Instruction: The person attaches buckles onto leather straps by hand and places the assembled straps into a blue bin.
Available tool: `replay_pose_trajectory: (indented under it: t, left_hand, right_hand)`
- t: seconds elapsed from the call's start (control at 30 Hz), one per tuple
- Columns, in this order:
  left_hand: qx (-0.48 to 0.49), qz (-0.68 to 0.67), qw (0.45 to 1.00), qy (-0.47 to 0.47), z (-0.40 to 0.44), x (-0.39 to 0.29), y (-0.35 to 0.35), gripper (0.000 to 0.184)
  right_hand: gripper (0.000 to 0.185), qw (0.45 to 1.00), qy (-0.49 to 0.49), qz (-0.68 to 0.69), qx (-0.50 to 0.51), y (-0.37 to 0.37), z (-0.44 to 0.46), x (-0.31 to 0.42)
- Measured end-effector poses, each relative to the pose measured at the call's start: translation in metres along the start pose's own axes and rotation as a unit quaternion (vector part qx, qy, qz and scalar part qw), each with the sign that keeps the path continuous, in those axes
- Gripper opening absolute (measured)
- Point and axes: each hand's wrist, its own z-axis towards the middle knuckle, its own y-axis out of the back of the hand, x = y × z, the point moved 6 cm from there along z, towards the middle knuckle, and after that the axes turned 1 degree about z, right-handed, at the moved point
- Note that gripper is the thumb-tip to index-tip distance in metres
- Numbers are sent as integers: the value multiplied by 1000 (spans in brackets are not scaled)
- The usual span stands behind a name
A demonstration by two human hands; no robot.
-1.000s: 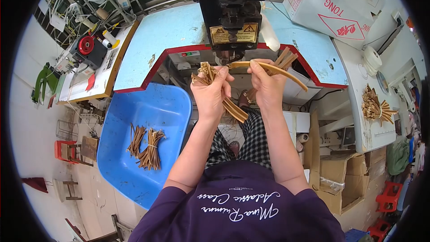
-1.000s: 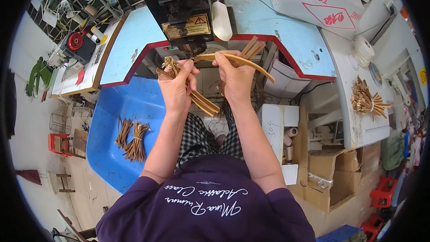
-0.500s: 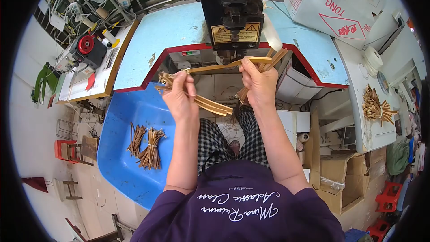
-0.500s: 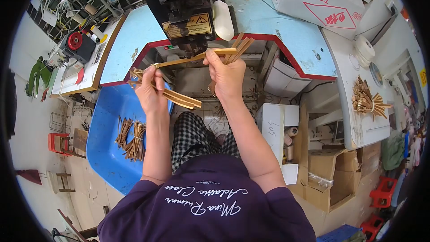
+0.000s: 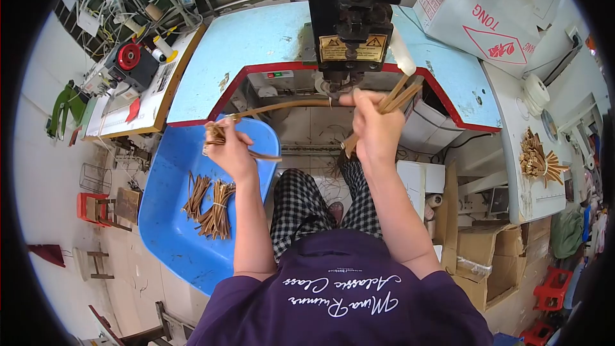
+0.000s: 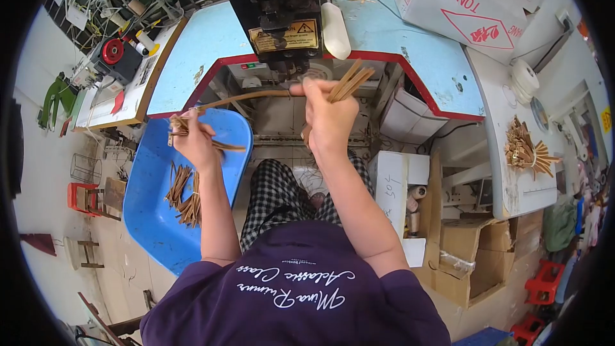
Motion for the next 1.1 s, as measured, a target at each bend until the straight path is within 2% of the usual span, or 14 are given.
replay_pose_trajectory:
  t: [0.03,0.1,0.13,0.2,0.27,0.3,0.43,0.47,0.6,0.7,0.77,0.8,0.93,1.1]
  left_hand:
    - [0,-2,1000,-2,-5,-7,-3,4]
    - [168,40,985,3,-31,-18,-31,5]
    - [260,-5,966,9,-49,-17,-45,4]
    - [462,-101,881,-26,-78,-12,-68,9]
    - [504,-101,849,124,-90,9,-62,6]
    - [504,-101,849,126,-91,8,-61,6]
    - [457,-148,831,281,-84,9,-67,10]
    - [456,-148,831,282,-83,11,-69,10]
    - [402,-333,762,384,-84,22,-85,10]
    - [413,-288,771,390,-89,31,-89,11]
    - [422,-242,781,393,-93,38,-90,12]
    - [422,-241,780,393,-93,39,-91,12]
    - [472,-223,789,326,-95,37,-93,9]
    - [420,-210,817,335,-96,45,-89,9]
  right_hand:
    - [13,998,-47,-32,35,0,-2,-10]
    - [17,979,-145,-100,104,1,-8,-33]
    - [17,978,-149,-100,107,1,-8,-39]
    - [17,983,-172,-5,70,3,-8,-50]
    - [18,977,-192,91,28,8,-7,-60]
    - [20,979,-180,88,32,20,-2,-58]
    - [29,992,-104,68,27,52,20,-25]
    - [29,992,-106,68,27,52,20,-24]
    - [32,991,63,-115,-36,60,20,0]
    - [36,978,44,-200,-28,50,10,1]
    - [28,964,-2,-264,32,34,2,-8]
    - [28,964,-3,-264,32,31,0,-11]
    - [19,972,23,-179,150,7,-7,-21]
    - [13,979,15,-141,147,7,-7,-17]
